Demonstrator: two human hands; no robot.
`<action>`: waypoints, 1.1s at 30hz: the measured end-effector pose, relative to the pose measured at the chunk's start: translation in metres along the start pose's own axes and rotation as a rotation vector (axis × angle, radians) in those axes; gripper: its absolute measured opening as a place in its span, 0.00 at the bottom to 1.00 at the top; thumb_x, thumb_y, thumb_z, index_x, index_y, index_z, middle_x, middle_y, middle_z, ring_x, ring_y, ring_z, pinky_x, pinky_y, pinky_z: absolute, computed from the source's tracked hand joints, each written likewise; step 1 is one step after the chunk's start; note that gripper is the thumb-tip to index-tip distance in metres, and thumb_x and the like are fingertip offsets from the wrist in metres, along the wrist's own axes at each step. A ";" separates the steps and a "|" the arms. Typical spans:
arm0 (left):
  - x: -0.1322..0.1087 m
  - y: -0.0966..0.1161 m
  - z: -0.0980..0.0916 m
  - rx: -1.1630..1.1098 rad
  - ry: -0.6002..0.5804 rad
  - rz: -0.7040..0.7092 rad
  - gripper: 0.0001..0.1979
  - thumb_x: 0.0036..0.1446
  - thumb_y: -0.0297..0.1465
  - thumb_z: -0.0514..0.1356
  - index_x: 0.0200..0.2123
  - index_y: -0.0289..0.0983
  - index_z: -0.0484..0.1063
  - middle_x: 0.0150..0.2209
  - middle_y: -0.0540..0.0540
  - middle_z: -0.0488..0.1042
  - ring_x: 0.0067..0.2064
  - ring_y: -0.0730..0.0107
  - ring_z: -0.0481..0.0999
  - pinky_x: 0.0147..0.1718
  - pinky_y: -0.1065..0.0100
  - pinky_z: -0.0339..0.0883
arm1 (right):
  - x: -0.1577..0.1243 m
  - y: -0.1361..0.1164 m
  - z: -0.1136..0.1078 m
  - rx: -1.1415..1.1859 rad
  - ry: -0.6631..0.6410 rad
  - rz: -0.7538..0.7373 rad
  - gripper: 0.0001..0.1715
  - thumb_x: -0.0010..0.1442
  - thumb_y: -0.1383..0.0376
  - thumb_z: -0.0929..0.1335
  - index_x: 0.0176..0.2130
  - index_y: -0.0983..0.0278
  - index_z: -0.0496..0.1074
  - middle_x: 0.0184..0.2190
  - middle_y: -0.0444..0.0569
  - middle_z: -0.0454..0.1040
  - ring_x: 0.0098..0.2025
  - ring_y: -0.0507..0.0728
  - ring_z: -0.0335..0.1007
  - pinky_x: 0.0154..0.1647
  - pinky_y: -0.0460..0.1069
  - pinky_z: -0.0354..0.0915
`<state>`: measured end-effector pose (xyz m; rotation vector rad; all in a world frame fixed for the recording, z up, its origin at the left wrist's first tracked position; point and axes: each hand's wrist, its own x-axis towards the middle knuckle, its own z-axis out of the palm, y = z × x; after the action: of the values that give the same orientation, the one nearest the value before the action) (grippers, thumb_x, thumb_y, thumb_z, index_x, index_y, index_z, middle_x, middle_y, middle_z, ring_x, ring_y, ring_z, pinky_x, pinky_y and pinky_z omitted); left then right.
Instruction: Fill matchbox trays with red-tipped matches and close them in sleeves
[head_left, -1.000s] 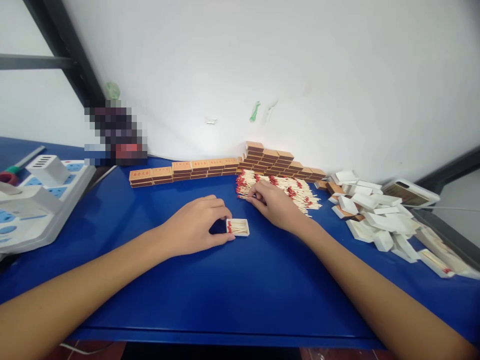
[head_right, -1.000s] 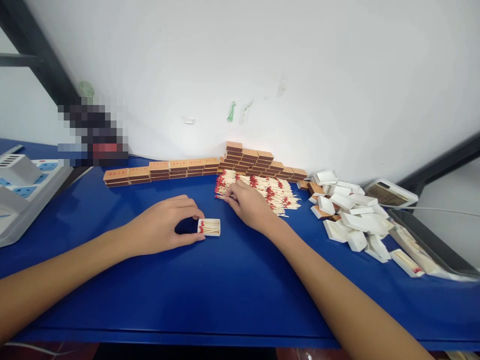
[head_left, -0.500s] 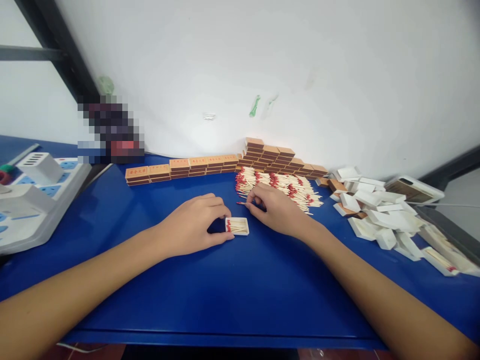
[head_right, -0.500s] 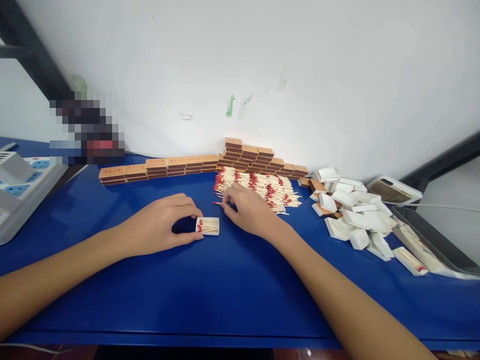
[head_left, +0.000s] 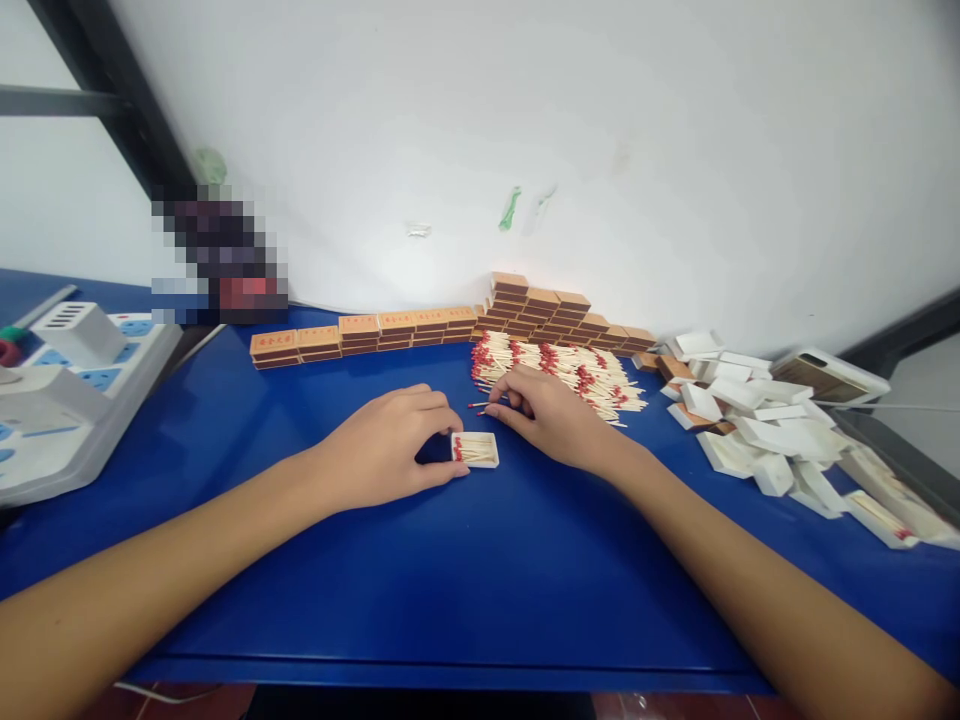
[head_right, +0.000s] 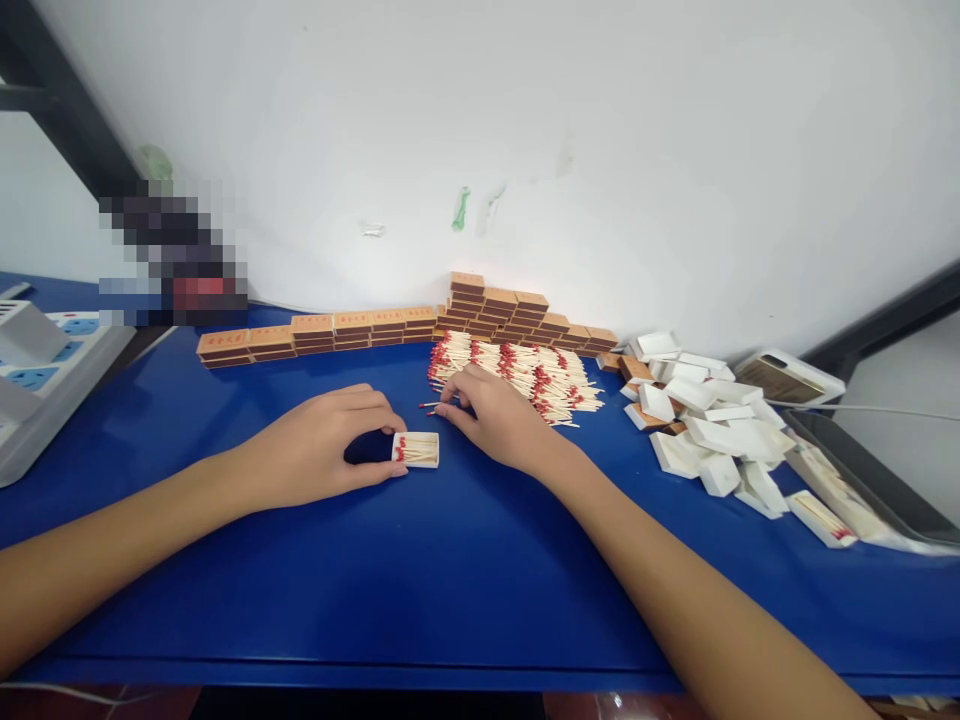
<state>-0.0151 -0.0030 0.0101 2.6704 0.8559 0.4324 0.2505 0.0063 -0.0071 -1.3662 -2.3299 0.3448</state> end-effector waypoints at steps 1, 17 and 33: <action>0.000 0.000 0.000 -0.001 -0.002 0.001 0.12 0.67 0.39 0.67 0.48 0.38 0.79 0.43 0.45 0.78 0.47 0.58 0.75 0.46 0.60 0.68 | 0.000 0.000 0.000 0.002 0.000 0.008 0.06 0.72 0.61 0.70 0.41 0.60 0.73 0.36 0.47 0.72 0.34 0.56 0.65 0.35 0.51 0.58; -0.001 0.002 -0.001 0.003 -0.007 -0.001 0.13 0.67 0.38 0.67 0.49 0.36 0.79 0.42 0.45 0.78 0.46 0.59 0.75 0.45 0.60 0.67 | 0.000 0.011 -0.003 0.026 0.013 0.007 0.08 0.71 0.63 0.71 0.38 0.61 0.71 0.34 0.46 0.70 0.34 0.56 0.63 0.35 0.51 0.58; 0.000 -0.001 0.000 0.007 0.000 0.008 0.12 0.67 0.38 0.67 0.48 0.37 0.79 0.42 0.45 0.78 0.46 0.59 0.75 0.44 0.61 0.67 | 0.002 0.003 0.003 0.004 -0.018 -0.039 0.06 0.73 0.67 0.67 0.40 0.61 0.72 0.41 0.49 0.71 0.39 0.57 0.68 0.41 0.51 0.63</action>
<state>-0.0151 -0.0025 0.0099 2.6810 0.8484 0.4316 0.2508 0.0100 -0.0104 -1.3189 -2.3655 0.3510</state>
